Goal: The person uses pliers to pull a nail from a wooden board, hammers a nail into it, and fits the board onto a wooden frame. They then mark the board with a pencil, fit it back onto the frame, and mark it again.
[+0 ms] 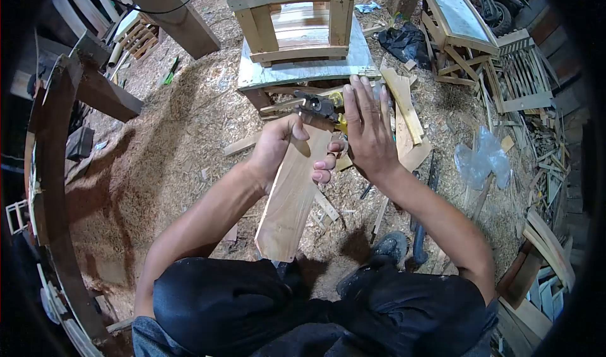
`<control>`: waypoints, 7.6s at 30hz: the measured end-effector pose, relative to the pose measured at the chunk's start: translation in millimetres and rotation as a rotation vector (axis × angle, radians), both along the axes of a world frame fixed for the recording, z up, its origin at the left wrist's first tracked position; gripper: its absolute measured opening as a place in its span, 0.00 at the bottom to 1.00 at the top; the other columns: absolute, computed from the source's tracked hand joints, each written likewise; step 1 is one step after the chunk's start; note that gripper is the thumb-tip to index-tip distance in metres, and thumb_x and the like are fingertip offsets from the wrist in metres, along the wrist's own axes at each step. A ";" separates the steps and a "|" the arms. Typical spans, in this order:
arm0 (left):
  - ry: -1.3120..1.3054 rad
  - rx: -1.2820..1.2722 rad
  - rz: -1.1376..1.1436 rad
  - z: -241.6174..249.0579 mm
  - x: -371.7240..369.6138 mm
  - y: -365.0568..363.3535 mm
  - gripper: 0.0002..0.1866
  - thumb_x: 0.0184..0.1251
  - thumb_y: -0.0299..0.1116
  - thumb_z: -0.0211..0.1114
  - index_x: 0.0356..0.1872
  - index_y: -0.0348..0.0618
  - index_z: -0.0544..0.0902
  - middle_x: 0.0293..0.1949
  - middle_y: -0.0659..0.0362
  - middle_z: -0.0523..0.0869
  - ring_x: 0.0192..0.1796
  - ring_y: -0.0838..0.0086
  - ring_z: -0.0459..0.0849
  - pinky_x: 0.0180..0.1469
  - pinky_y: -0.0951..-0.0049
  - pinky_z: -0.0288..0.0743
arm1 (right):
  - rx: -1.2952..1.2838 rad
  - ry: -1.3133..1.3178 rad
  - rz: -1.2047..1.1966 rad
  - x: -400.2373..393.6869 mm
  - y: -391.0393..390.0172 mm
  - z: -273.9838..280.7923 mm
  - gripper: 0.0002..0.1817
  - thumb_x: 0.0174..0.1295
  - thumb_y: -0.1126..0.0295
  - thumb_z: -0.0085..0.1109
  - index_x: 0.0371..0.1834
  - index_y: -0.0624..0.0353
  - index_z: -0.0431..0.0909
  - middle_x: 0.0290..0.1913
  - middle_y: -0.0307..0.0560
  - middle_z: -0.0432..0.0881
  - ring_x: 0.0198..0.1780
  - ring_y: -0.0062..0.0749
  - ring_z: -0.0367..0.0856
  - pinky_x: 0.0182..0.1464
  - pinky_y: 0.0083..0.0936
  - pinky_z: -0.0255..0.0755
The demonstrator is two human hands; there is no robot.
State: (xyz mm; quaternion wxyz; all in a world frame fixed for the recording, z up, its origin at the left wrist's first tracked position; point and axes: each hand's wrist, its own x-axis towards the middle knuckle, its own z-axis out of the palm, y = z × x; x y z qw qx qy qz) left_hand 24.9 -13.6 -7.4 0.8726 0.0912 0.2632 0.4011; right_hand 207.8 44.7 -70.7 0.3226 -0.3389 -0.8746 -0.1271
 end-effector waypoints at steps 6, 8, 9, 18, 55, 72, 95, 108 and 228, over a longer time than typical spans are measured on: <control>0.097 0.046 0.025 8.9 -3.4 -0.7 0.33 0.46 0.37 0.52 0.59 0.37 0.65 0.38 0.51 0.70 0.30 0.70 0.68 0.28 0.72 0.67 | 0.036 0.007 0.117 -0.2 11.2 3.2 0.33 0.67 0.72 0.49 0.75 0.67 0.53 0.58 0.61 0.71 0.68 0.52 0.69 0.69 0.60 0.60; 0.055 0.042 0.018 9.0 -4.9 0.9 0.33 0.46 0.36 0.52 0.58 0.37 0.65 0.38 0.51 0.70 0.30 0.70 0.68 0.28 0.72 0.67 | -0.041 0.025 0.133 1.1 10.1 5.3 0.33 0.66 0.73 0.49 0.75 0.67 0.54 0.55 0.59 0.73 0.63 0.51 0.73 0.64 0.54 0.66; 0.088 0.059 0.010 9.2 -5.9 2.0 0.31 0.47 0.36 0.51 0.58 0.37 0.65 0.38 0.51 0.70 0.30 0.70 0.68 0.28 0.72 0.67 | -0.114 0.043 0.146 1.4 9.5 6.5 0.33 0.66 0.73 0.49 0.75 0.67 0.55 0.51 0.57 0.74 0.58 0.49 0.76 0.58 0.48 0.73; 0.191 0.211 -0.137 -27.3 2.5 7.3 0.29 0.50 0.31 0.50 0.58 0.35 0.67 0.46 0.50 0.75 0.33 0.70 0.71 0.33 0.64 0.76 | -0.492 0.278 0.183 26.5 -5.4 -16.2 0.30 0.52 0.74 0.66 0.59 0.70 0.68 0.42 0.60 0.78 0.43 0.56 0.82 0.45 0.41 0.78; 0.182 -0.321 0.976 -41.7 -29.5 29.1 0.26 0.78 0.42 0.33 0.63 0.26 0.55 0.48 0.44 0.72 0.52 0.52 0.79 0.62 0.40 0.78 | -1.318 0.842 0.134 37.9 -61.8 2.0 0.15 0.75 0.60 0.52 0.52 0.62 0.75 0.37 0.39 0.81 0.39 0.20 0.79 0.42 0.21 0.73; 0.250 -0.098 0.982 -50.3 -19.9 20.8 0.29 0.82 0.51 0.29 0.68 0.38 0.61 0.63 0.44 0.74 0.64 0.55 0.77 0.69 0.51 0.72 | -1.559 1.303 0.332 13.2 -53.6 14.8 0.17 0.76 0.64 0.50 0.59 0.65 0.72 0.51 0.48 0.82 0.51 0.28 0.82 0.52 0.25 0.79; 1.195 1.189 -0.520 -131.6 3.5 -30.4 0.36 0.58 0.45 0.76 0.65 0.44 0.74 0.36 0.54 0.89 0.40 0.69 0.87 0.48 0.69 0.79 | -1.642 0.968 0.232 60.0 -79.0 -94.6 0.15 0.66 0.63 0.66 0.44 0.64 0.78 0.33 0.33 0.80 0.35 0.15 0.74 0.37 0.20 0.71; 1.114 0.599 -0.518 -178.8 -18.7 -44.5 0.13 0.69 0.35 0.64 0.49 0.39 0.87 0.36 0.58 0.89 0.40 0.79 0.83 0.47 0.73 0.77 | -1.086 0.429 -0.100 72.7 -113.4 -142.9 0.28 0.72 0.56 0.54 0.62 0.73 0.69 0.52 0.64 0.73 0.54 0.54 0.75 0.56 0.44 0.69; 2.065 1.667 0.028 -96.1 47.8 211.2 0.31 0.64 0.61 0.62 0.38 0.34 0.79 0.32 0.48 0.79 0.36 0.53 0.83 0.40 0.57 0.79 | -0.730 0.832 -0.293 100.9 -5.5 -113.7 0.13 0.76 0.62 0.45 0.44 0.62 0.72 0.26 0.57 0.79 0.27 0.51 0.83 0.28 0.40 0.71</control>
